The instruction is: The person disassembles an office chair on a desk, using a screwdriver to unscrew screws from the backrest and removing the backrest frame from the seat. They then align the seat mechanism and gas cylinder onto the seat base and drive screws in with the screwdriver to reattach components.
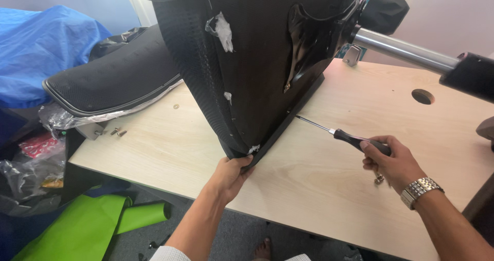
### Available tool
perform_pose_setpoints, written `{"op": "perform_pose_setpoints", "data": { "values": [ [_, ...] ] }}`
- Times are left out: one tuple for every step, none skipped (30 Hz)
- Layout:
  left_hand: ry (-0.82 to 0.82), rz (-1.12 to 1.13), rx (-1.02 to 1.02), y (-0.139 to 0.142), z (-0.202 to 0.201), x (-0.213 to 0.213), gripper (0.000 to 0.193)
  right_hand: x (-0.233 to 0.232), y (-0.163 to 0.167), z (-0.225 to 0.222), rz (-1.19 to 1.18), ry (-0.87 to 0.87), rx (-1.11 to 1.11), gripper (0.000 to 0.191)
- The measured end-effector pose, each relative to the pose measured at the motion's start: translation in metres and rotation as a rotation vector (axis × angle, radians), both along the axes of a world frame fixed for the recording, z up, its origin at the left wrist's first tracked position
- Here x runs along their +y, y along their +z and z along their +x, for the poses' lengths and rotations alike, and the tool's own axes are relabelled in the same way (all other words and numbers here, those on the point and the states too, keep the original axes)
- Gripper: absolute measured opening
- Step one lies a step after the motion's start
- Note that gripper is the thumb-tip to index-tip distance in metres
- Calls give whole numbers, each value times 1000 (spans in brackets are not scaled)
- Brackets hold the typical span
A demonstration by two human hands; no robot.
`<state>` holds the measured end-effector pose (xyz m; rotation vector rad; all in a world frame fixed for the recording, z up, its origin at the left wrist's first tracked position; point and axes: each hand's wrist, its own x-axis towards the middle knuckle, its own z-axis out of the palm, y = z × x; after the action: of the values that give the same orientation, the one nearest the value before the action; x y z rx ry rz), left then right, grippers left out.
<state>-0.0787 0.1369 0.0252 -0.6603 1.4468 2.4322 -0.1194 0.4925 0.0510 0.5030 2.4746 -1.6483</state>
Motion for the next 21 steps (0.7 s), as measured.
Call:
{"op": "perform_pose_setpoints", "data": {
  "values": [
    [4,20,17,0,0,0,47,0,0,-1,19,15,40,46],
    [32,9,-5,-1,1,2,46,0,-1,-3,42,31,79,49],
    [60,-6,-24,-1,1,4,45,-1,-2,-4,62,47,120,52],
    [85,-23,-43,-2,0,5,44,-1,-3,-5,37,41,105,52],
    [89,-22,-30,-2,-1,6,43,0,-4,-6,13,32,89,51],
    [94,-20,-15,-3,-3,7,43,1,-5,-7,-10,24,74,50],
    [101,-18,1,-5,-4,7,43,0,-6,-9,-102,-25,32,48],
    [102,-23,-4,-6,-5,8,44,-1,-7,-12,-195,-73,-11,49],
    [103,-27,-9,-8,-6,9,45,-1,-8,-14,-287,-120,-54,53],
    [105,-31,-14,-10,-8,10,45,-2,-8,-15,-296,-131,-39,50],
    [116,-31,-14,-11,-10,11,45,-3,-9,-16,-305,-143,-23,48],
    [129,-31,-15,-12,-11,12,45,-4,-10,-16,-314,-153,-7,45],
    [143,-30,-15,-14,-12,12,45,-3,-10,-16,-304,-163,21,43],
    [149,-33,-21,-14,-13,13,44,-2,-10,-15,-294,-173,49,41],
    [154,-37,-27,-15,-14,13,44,0,-10,-14,-285,-183,78,41],
    [159,-41,-34,-15,-15,14,44,1,-10,-15,-408,-168,120,41],
    [161,-44,-43,-15,-16,15,44,2,-10,-16,-529,-151,163,41],
    [164,-49,-51,-15,-17,15,44,4,-10,-18,-651,-133,205,42],
    [167,-54,-60,-14,-17,15,44,5,-11,-20,-647,-146,144,38],
    [166,-60,-60,-14,-17,16,44,7,-11,-24,-641,-156,85,37],
    [164,-65,-62,-14,-17,17,44,9,-12,-27,-634,-166,25,37]
  ]
}}
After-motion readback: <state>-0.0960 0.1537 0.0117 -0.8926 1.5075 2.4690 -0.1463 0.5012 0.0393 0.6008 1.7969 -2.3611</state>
